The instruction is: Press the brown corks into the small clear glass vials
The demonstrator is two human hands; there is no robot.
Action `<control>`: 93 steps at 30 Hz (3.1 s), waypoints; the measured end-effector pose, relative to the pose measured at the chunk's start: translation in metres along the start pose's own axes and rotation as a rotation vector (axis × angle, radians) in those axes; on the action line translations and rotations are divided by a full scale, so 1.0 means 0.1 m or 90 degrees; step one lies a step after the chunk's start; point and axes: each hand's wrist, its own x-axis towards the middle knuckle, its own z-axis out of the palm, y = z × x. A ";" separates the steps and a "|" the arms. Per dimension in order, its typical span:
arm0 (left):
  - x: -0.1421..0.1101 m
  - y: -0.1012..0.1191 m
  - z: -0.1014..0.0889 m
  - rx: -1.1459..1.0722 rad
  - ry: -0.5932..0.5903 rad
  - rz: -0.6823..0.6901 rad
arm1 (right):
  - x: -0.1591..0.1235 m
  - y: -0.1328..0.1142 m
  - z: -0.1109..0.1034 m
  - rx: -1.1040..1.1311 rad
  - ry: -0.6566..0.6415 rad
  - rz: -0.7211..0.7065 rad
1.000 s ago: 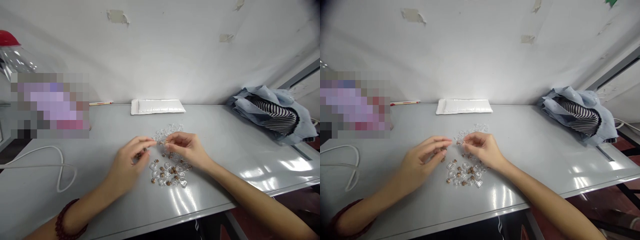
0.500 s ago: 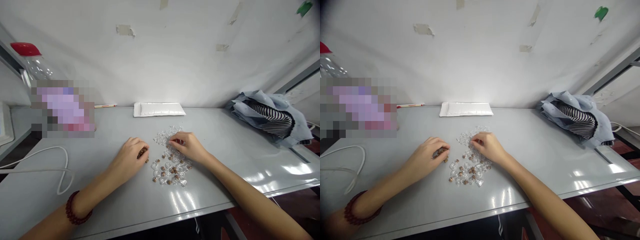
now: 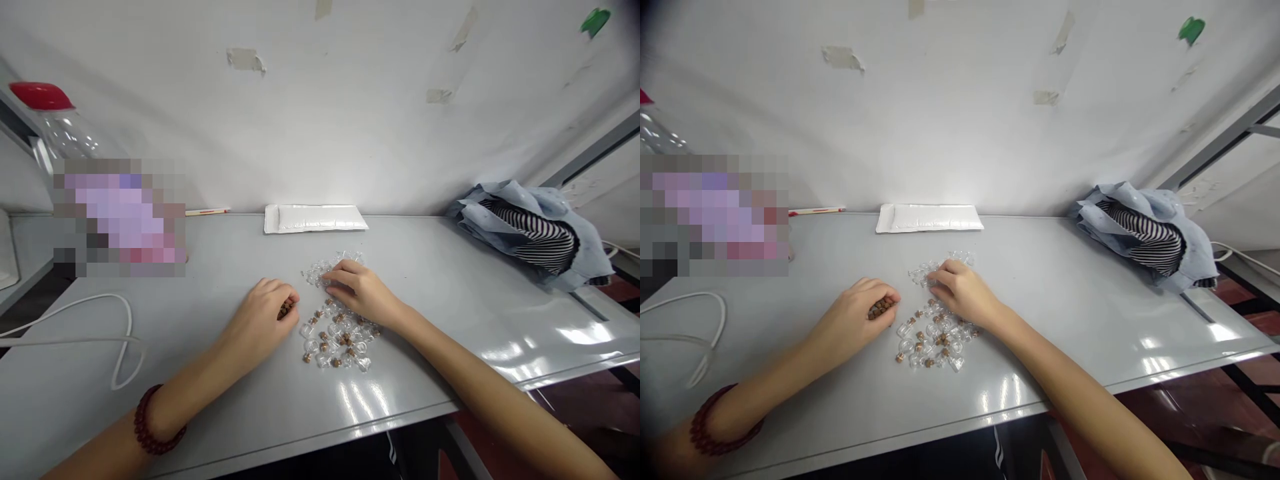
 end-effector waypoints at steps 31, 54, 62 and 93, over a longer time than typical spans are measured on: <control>-0.05 0.19 -0.05 -0.316 -0.004 -0.068 | -0.03 -0.33 -0.17 0.375 -0.121 0.002; -0.05 0.18 -0.15 -0.535 -0.099 -0.048 | -0.12 -0.38 -0.09 0.700 -0.177 0.112; -0.07 0.22 -0.15 -0.316 -0.028 0.014 | -0.13 -0.50 -0.16 0.463 -0.079 0.017; 0.00 -0.11 -0.17 0.062 -0.157 0.176 | -0.01 -0.02 -0.06 0.049 0.016 0.016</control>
